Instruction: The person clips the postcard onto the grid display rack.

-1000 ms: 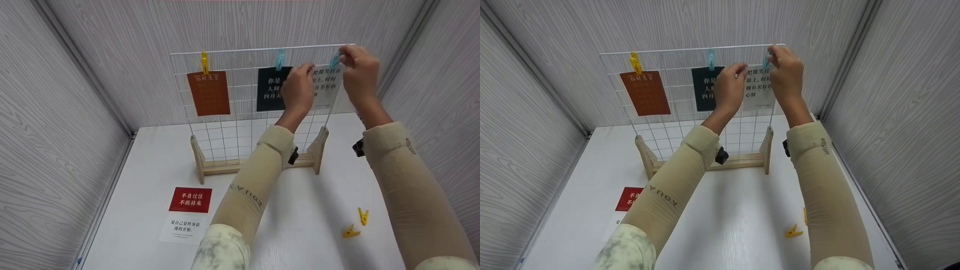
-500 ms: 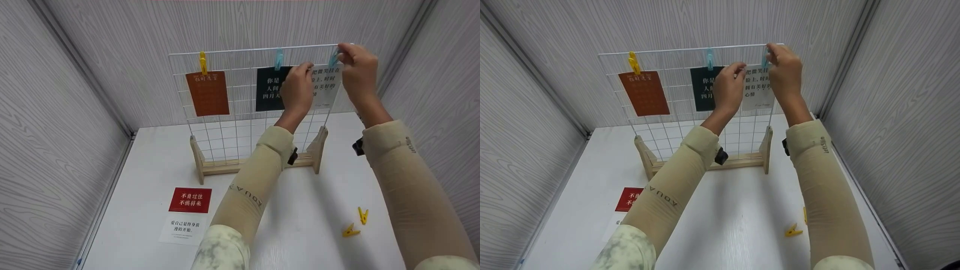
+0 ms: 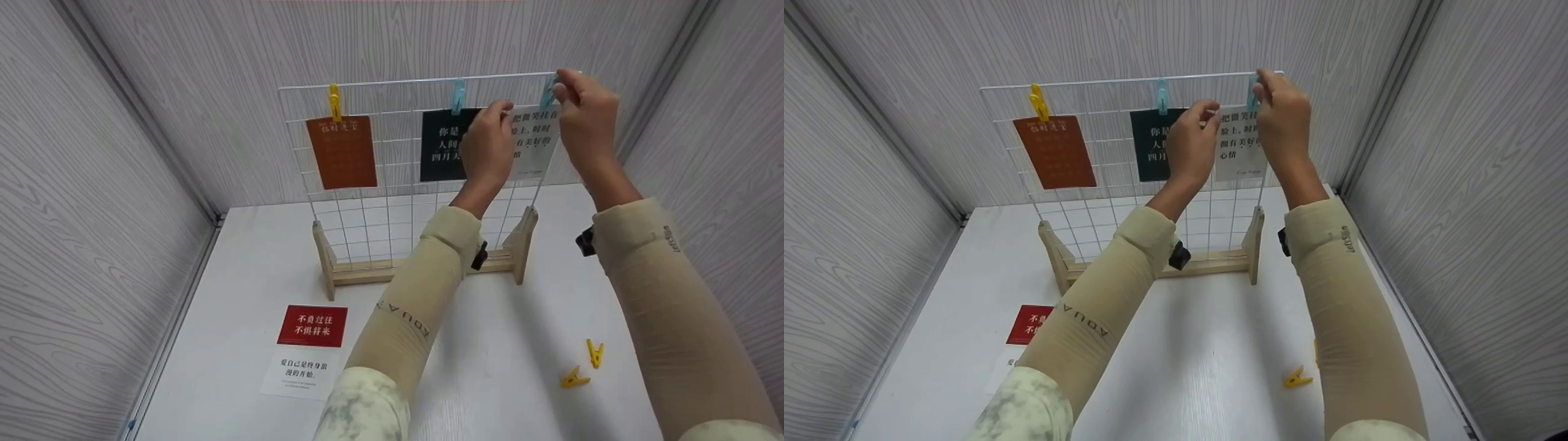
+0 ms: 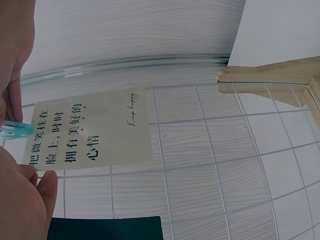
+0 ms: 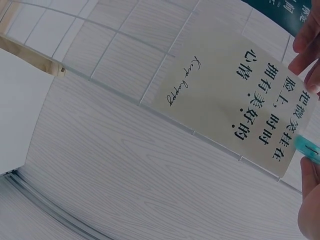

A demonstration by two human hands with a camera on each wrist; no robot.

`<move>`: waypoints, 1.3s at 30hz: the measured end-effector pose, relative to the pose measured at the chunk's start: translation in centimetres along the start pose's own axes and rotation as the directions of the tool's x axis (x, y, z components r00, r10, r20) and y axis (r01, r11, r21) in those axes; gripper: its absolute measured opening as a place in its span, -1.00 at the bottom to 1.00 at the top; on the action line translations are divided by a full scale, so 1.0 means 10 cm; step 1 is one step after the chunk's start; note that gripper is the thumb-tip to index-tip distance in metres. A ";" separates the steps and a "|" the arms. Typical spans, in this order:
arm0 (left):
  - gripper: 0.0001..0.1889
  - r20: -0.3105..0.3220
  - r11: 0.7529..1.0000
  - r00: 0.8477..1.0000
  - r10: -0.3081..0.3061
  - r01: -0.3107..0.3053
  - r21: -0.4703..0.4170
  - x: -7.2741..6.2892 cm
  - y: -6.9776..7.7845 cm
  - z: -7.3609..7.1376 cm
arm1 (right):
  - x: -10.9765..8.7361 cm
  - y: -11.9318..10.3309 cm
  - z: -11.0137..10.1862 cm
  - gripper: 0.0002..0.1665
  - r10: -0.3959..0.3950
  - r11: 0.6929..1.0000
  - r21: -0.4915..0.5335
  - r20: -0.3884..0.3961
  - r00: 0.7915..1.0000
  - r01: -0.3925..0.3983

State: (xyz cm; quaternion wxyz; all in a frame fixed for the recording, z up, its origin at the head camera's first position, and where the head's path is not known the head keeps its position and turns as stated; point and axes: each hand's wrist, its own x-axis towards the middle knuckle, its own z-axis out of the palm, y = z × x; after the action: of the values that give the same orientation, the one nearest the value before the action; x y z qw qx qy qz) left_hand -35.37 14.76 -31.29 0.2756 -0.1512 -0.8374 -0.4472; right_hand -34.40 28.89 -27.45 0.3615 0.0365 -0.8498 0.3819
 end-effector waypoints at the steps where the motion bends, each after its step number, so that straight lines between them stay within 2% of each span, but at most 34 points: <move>1: -0.75 0.001 1.000 1.000 -0.002 0.002 0.000 0.00 0.00 0.00 | 0.00 0.00 0.00 -0.60 0.008 1.000 0.000 0.003 1.000 -0.008; 15: -0.74 -0.011 1.000 1.000 -0.009 0.009 0.021 0.02 -0.04 0.01 | 0.00 0.01 0.04 -0.55 0.025 0.999 0.034 0.036 0.999 -0.026; 23: -0.73 -0.017 1.000 1.000 0.010 -0.009 0.029 0.01 0.01 0.07 | 0.01 0.08 -0.03 -0.53 0.052 0.997 0.046 0.054 0.997 -0.055; 31: -0.73 -0.019 0.999 1.000 0.002 -0.001 0.047 0.00 0.03 0.08 | -0.01 0.09 -0.06 -0.55 0.026 0.999 0.030 0.025 0.999 -0.027; 39: -0.72 -0.030 0.999 0.999 0.023 -0.021 0.048 -0.02 0.02 0.03 | -0.05 0.11 -0.08 -0.55 0.026 0.998 0.055 0.007 1.000 -0.026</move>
State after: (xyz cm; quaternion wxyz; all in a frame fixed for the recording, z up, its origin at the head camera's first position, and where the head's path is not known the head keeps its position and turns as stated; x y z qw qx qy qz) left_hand -35.24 15.11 -31.41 0.2968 -0.1469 -0.8417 -0.4265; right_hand -33.90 30.13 -28.14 0.3529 0.0367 -0.8403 0.4099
